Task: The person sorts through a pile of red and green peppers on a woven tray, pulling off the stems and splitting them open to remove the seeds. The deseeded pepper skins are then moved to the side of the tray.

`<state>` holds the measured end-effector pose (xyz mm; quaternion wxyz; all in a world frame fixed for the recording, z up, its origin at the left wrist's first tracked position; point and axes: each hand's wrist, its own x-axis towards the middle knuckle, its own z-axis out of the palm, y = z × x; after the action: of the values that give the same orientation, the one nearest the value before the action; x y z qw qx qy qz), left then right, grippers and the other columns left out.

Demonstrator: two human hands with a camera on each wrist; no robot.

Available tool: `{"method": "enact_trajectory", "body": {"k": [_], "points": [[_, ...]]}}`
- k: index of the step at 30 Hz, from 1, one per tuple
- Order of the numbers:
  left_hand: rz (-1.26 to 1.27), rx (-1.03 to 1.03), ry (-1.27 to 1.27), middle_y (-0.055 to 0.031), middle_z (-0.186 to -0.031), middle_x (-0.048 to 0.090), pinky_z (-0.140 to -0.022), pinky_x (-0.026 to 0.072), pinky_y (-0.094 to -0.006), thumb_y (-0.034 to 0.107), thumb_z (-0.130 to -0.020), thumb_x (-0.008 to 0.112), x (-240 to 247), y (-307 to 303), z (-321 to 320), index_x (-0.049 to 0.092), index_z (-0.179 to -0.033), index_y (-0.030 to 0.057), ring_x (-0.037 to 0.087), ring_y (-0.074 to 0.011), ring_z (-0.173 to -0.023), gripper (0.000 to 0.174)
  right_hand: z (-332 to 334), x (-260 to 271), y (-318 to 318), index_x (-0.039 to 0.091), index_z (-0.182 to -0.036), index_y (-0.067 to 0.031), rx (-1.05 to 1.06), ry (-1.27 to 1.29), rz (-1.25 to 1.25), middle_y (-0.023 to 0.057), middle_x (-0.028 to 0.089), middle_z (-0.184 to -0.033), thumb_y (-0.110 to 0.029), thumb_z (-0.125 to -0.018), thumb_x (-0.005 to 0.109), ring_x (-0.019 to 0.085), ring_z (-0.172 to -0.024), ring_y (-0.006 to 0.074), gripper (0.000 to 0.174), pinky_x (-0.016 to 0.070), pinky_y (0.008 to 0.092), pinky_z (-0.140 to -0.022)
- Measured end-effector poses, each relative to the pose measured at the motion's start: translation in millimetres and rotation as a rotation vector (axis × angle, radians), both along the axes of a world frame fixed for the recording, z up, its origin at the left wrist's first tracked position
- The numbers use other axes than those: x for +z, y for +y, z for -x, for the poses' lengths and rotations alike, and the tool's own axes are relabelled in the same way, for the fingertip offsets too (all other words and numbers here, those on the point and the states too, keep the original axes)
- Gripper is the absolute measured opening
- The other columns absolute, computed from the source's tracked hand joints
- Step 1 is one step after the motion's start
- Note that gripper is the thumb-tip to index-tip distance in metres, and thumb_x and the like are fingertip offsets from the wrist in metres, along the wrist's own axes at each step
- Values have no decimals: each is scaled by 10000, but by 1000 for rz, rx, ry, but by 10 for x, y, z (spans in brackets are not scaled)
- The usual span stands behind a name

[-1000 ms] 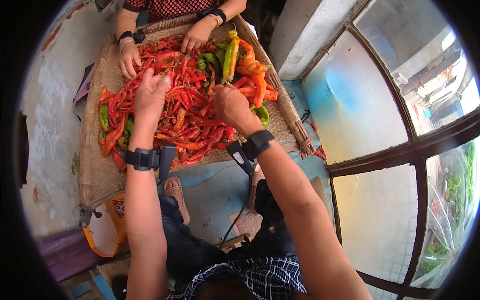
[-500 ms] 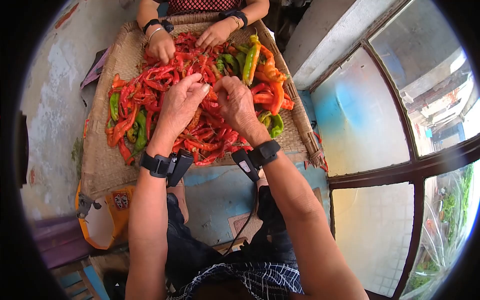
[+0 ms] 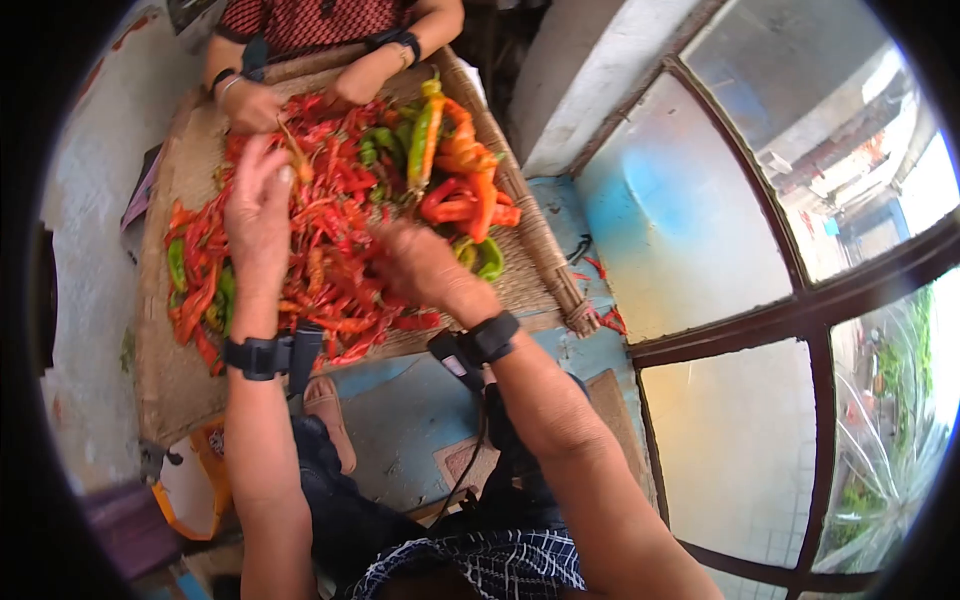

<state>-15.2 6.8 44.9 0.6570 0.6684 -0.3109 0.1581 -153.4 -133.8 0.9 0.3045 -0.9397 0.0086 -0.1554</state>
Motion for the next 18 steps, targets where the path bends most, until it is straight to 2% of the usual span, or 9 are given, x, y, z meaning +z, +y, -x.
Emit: {"method": "enact_trajectory", "body": {"k": [1, 2, 5, 6, 8, 10, 12, 14, 18], "points": [[-93, 22, 94, -157, -1143, 619, -892, 455, -311, 136, -933, 555, 47, 11, -7, 452, -1329, -3, 594, -179, -1005, 432, 1, 34, 18, 583, -1179, -65, 138, 42, -51, 172, 635, -1013, -36, -769, 655, 625, -946, 330, 417, 508, 384, -822], [-188, 46, 186, -192, -1268, 563, -1000, 413, -328, 116, -946, 539, 91, 40, 3, 369, -1397, -18, 552, -214, -1144, 500, 16, 44, 97, 611, -1114, -60, 41, 56, 9, 170, 633, -998, -24, -742, 642, 616, -959, 334, 375, 502, 397, -832], [-328, -142, 354, -199, -1253, 569, -983, 428, -315, 123, -946, 537, -40, 58, 15, 409, -1360, -45, 567, -222, -1122, 464, 11, 160, 110, 617, -1060, -43, 7, 204, 138, 166, 641, -949, -33, -742, 641, 629, -921, 328, 320, 510, 401, -812], [-370, -160, 218, -189, -1070, 659, -803, 495, -313, 188, -912, 585, -54, 57, 104, 515, -1272, -31, 646, -197, -881, 427, 27, 150, 122, 618, -1035, -35, -13, 198, 93, 164, 645, -923, -25, -749, 633, 637, -891, 324, 286, 514, 389, -792], [-486, -354, 214, -181, -1030, 663, -809, 497, -342, 150, -899, 575, -39, 61, 277, 563, -1204, -29, 654, -245, -881, 353, 12, 144, 81, 619, -1010, -26, -33, 186, 48, 162, 649, -898, -18, -757, 626, 645, -861, 319, 253, 519, 377, -773], [-522, -403, -78, -177, -987, 661, -821, 493, -381, 98, -883, 552, -91, -14, 424, 575, -1161, -20, 647, -318, -898, 303, 17, 253, 54, 617, -976, -9, -69, -208, -154, 158, 651, -850, -3, -788, 604, 657, -815, 307, 189, 521, 349, -738], [-524, -395, -96, -178, -970, 656, -843, 481, -414, 58, -872, 528, -80, -31, 540, 576, -1137, -14, 622, -381, -929, 279, 41, 316, 30, 612, -960, 2, -36, -217, -221, 151, 651, -841, 15, -816, 578, 662, -813, 279, 149, 516, 336, -725], [-603, -461, 104, -122, -919, 675, -778, 502, -298, 41, -892, 538, -63, -10, 540, 573, -1181, -14, 648, -170, -852, 296, 42, 313, 30, 606, -956, 12, -11, -238, -285, 147, 646, -822, 3, -831, 582, 664, -806, 258, 127, 517, 340, -718], [-610, -432, 153, -74, -879, 672, -735, 504, -271, 33, -869, 585, -27, 54, 468, 592, -1134, -19, 632, -114, -795, 270, 54, 376, 45, 602, -974, 17, -11, -337, -263, 143, 637, -799, -28, -860, 590, 656, -779, 247, 123, 509, 346, -689]]}}
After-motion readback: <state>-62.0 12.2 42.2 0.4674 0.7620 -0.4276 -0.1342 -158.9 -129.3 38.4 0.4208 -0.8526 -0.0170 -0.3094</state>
